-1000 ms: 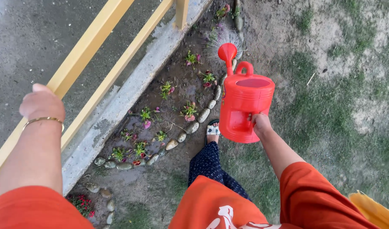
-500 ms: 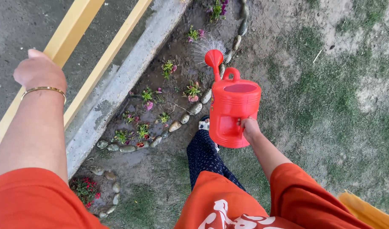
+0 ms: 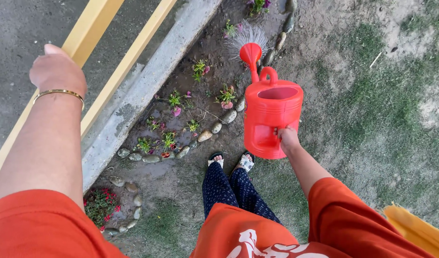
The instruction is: Watering garden plants and flowers using a watering can.
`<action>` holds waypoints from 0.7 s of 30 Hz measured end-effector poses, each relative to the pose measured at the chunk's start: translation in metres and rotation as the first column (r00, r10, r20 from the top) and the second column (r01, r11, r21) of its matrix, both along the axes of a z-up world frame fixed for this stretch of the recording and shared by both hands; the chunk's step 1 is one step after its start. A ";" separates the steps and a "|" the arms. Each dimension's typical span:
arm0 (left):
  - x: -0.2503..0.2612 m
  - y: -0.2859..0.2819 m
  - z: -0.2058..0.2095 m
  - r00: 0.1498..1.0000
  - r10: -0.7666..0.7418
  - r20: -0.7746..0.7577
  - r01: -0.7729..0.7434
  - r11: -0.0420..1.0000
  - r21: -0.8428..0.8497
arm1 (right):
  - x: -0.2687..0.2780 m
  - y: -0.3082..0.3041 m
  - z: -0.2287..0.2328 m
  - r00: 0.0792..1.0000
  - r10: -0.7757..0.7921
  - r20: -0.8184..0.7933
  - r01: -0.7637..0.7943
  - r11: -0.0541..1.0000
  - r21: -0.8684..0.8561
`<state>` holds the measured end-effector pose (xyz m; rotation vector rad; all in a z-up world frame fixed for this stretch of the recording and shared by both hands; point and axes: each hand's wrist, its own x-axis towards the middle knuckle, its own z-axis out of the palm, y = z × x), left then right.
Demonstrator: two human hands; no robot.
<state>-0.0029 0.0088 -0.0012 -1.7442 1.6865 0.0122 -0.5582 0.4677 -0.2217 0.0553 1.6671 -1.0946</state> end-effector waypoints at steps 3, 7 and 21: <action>0.003 -0.002 -0.006 1.000 -0.005 0.000 0.005 1.000 0.000 | 0.000 -0.007 0.004 1.000 0.001 0.005 -0.001 1.000 -0.005; 0.003 -0.002 -0.007 0.999 -0.026 0.020 0.026 1.000 0.003 | 0.005 -0.005 0.003 0.998 0.067 0.011 -0.067 0.998 -0.004; -0.004 -0.003 0.000 0.999 -0.018 0.031 0.018 1.000 0.017 | 0.066 0.042 -0.009 0.971 0.237 0.039 -0.240 0.967 0.090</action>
